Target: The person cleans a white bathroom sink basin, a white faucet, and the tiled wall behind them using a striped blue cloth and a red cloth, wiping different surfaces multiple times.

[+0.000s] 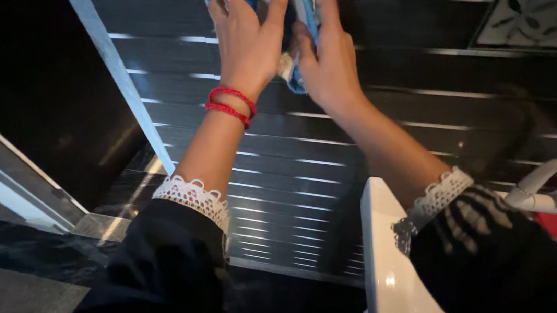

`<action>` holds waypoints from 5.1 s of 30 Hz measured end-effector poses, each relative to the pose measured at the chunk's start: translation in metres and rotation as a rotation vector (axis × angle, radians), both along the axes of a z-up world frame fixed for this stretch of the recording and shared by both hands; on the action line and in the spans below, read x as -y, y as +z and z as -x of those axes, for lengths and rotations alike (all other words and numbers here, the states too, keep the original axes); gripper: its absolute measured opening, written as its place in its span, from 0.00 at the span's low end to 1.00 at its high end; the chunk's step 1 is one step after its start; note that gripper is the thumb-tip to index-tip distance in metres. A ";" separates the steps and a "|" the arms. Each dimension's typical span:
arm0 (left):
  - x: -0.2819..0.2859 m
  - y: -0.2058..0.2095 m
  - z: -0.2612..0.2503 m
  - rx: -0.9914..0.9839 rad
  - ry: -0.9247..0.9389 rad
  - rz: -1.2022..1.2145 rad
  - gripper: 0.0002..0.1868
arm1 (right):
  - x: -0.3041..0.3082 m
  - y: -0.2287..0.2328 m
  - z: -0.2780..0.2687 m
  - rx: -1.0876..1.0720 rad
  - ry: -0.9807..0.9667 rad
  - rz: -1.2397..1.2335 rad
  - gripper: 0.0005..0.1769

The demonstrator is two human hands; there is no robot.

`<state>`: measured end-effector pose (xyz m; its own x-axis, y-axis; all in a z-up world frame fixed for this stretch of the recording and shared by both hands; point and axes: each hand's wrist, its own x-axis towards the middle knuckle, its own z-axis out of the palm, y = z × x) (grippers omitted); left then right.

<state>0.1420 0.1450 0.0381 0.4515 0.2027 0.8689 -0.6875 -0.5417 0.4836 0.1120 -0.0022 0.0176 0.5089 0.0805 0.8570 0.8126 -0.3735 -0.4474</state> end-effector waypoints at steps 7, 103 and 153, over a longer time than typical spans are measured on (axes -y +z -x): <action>-0.008 -0.009 0.013 -0.052 -0.117 0.079 0.42 | -0.009 -0.026 0.036 -0.006 0.088 0.000 0.24; 0.231 -0.281 0.106 -1.118 -0.183 -1.064 0.41 | 0.262 -0.318 0.137 -0.470 -0.435 0.622 0.33; 0.232 -0.313 0.097 -0.890 -0.174 -0.749 0.24 | 0.319 -0.324 0.133 -0.302 -0.980 0.611 0.28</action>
<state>0.0451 -0.0867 -0.2747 0.9306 -0.3495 0.1091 -0.3611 -0.8267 0.4314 -0.0207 -0.3212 -0.3060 0.7555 -0.1017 0.6472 -0.0445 -0.9936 -0.1041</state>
